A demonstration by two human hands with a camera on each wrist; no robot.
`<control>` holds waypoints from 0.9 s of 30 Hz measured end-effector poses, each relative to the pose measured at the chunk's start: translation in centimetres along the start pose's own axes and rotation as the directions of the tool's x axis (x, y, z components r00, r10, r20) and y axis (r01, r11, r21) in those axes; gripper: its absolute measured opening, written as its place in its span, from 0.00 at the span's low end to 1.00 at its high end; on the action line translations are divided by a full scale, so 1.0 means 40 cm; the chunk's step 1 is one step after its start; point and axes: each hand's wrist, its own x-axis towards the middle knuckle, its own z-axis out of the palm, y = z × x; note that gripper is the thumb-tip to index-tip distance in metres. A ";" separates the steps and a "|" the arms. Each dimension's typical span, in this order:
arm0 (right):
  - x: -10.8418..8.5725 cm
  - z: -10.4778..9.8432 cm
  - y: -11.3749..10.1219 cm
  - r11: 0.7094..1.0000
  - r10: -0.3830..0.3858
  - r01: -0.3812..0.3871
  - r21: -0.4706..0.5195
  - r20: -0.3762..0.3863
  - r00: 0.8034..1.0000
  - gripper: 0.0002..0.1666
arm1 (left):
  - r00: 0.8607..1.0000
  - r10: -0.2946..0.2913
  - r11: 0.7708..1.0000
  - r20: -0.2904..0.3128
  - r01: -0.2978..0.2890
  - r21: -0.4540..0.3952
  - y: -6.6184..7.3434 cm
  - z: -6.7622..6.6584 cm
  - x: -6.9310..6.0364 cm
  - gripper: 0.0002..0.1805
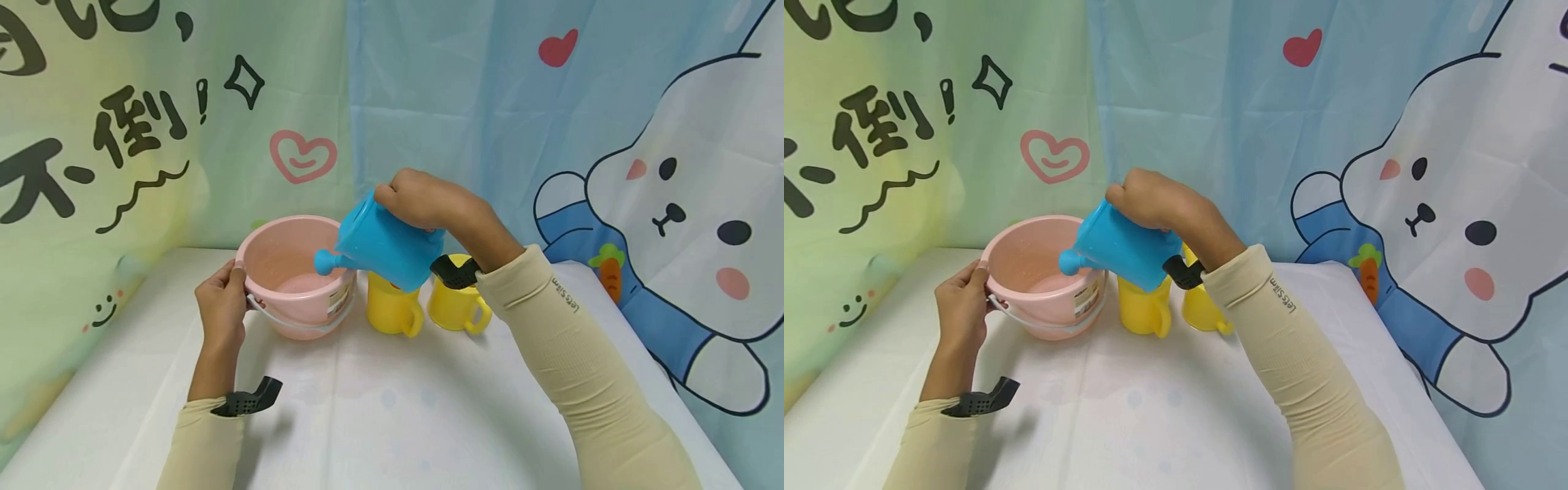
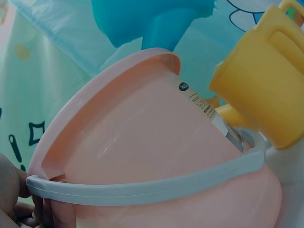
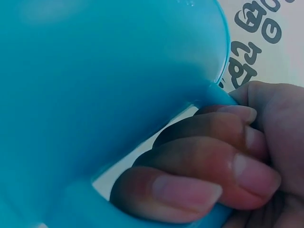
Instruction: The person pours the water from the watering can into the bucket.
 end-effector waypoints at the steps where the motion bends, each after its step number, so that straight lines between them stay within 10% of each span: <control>1: 0.000 0.000 0.000 1.000 -0.001 0.001 0.002 -0.002 1.000 0.25 | 1.000 0.006 1.000 0.001 -0.006 0.006 0.000 0.000 0.000 0.25; 27: 0.005 -0.004 -0.006 1.000 -0.025 0.025 0.010 0.008 1.000 0.27 | 1.000 -0.006 1.000 0.002 0.006 0.004 0.001 0.001 0.002 0.25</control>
